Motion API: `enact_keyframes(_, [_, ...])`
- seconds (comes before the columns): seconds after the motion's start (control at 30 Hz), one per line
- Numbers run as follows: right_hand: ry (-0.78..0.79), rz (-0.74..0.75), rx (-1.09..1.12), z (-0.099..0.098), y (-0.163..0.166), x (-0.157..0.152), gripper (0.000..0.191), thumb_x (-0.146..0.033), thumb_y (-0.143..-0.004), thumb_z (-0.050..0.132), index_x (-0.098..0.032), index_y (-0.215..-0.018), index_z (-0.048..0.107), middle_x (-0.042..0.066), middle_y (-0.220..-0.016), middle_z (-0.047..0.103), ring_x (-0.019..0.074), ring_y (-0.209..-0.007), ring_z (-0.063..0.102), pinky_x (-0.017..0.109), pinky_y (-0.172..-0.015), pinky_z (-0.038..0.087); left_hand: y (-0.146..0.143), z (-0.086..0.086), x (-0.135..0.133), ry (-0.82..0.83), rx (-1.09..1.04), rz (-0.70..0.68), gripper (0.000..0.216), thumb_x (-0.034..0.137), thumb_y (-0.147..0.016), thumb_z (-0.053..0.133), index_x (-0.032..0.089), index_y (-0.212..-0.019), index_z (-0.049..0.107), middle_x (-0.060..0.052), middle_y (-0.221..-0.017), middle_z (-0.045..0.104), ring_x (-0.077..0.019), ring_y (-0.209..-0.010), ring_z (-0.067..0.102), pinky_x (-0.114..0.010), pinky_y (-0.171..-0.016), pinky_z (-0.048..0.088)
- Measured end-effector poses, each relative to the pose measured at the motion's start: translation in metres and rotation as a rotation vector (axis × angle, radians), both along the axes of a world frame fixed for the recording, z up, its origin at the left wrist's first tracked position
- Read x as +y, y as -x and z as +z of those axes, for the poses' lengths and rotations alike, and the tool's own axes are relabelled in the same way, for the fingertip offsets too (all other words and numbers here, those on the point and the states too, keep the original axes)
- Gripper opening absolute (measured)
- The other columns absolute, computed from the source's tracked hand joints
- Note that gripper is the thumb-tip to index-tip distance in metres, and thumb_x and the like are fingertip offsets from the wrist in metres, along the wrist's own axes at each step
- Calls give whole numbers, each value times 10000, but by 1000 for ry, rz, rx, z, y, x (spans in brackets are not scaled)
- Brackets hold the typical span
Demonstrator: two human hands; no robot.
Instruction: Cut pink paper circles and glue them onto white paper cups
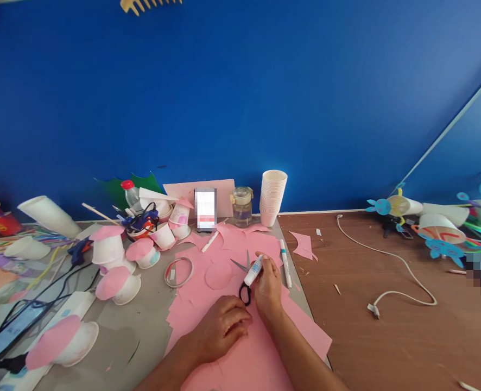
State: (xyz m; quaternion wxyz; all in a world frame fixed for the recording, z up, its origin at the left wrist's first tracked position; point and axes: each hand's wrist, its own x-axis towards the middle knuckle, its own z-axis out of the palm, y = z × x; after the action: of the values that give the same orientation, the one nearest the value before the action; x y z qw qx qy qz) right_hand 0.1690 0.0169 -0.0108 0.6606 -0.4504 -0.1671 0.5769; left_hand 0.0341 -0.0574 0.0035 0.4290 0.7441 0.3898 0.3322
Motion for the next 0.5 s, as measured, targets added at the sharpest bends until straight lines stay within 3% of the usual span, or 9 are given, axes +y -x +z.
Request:
enact_keyframes(0.2, [-63, 55, -141, -6, 5, -5, 307, -477, -786, 592, -217, -950, 603, -68, -525, 508, 90, -352, 350, 229, -343, 260, 1, -4, 11, 409, -587, 332, 234, 368, -797, 632, 180, -926, 683, -45, -780, 615, -121, -535, 533, -277, -580, 427])
enact_keyframes(0.37, [-109, 42, -120, -9, 7, -5, 321, -483, -762, 643, -218, -934, 593, -88, -484, 474, 75, -362, 343, 200, -363, 265, 11, -8, 27, 656, -1084, 450, 249, 376, -779, 672, 152, -877, 625, -15, -736, 631, -87, -554, 537, -274, -658, 468])
enact_keyframes(0.5, [-166, 79, -100, -11, 9, -4, 293, -485, -753, 663, -221, -793, 541, -97, -423, 462, 86, -372, 401, 211, -423, 333, 15, -8, 33, 766, -1249, 523, 263, 344, -720, 741, 134, -752, 585, -25, -741, 655, -83, -554, 544, -321, -737, 499])
